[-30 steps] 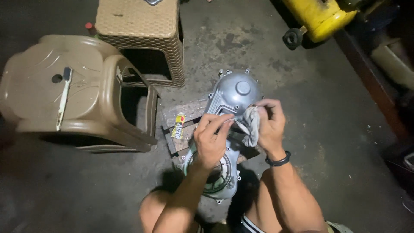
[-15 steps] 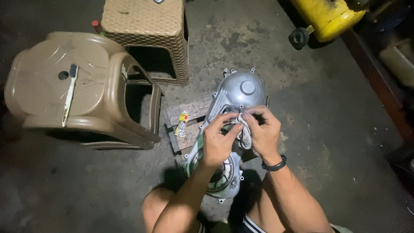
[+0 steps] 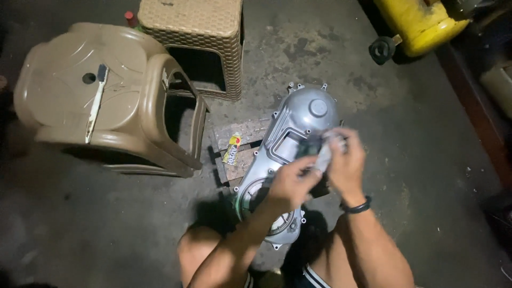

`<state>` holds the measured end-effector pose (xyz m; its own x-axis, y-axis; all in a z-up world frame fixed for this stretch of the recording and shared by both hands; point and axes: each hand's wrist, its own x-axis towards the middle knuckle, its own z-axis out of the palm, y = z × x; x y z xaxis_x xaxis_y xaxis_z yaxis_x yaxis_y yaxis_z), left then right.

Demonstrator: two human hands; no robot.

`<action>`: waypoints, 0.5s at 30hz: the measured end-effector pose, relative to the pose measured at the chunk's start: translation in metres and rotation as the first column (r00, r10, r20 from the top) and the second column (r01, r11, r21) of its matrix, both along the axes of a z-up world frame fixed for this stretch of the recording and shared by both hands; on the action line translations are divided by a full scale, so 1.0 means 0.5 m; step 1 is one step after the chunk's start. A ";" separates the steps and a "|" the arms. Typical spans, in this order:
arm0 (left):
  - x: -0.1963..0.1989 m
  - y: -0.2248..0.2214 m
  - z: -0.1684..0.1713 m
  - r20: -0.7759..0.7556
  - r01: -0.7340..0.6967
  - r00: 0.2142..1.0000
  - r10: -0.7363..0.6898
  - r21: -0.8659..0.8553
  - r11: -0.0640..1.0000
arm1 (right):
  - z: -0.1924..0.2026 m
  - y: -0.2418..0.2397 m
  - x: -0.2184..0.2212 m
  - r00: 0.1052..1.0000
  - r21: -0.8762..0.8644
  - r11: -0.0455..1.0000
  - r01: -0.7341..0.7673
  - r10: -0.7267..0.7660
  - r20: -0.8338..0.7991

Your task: Wiping and inspecting a motorcycle engine casing to remove debris and prepare for assembly.

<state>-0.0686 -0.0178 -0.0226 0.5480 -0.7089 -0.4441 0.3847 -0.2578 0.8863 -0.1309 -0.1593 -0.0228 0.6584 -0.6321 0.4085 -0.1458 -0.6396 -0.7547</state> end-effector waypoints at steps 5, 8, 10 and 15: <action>0.029 0.019 -0.027 0.466 0.122 0.874 -0.142 0.073 0.990 | 0.014 -0.096 -0.022 0.996 -0.083 0.993 0.082 -0.080 0.026; 0.083 0.039 -0.020 0.525 0.127 0.808 -0.268 0.289 0.949 | 0.035 -0.097 -0.027 0.993 -0.136 0.986 0.098 -0.107 -0.059; 0.113 0.049 -0.032 0.596 0.097 0.751 -0.284 0.325 0.941 | 0.043 -0.098 -0.028 0.985 -0.163 0.981 0.102 -0.122 -0.124; 0.192 0.090 -0.042 0.786 -0.212 0.547 -0.287 0.461 0.862 | 0.045 -0.117 -0.030 0.908 0.028 0.965 0.259 -0.233 -0.348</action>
<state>0.0275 0.0271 -0.0438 0.8096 -0.5818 -0.0784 -0.4527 -0.7037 0.5476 -0.1459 -0.2176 -0.0002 0.5687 -0.8112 0.1361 -0.5462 -0.4961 -0.6749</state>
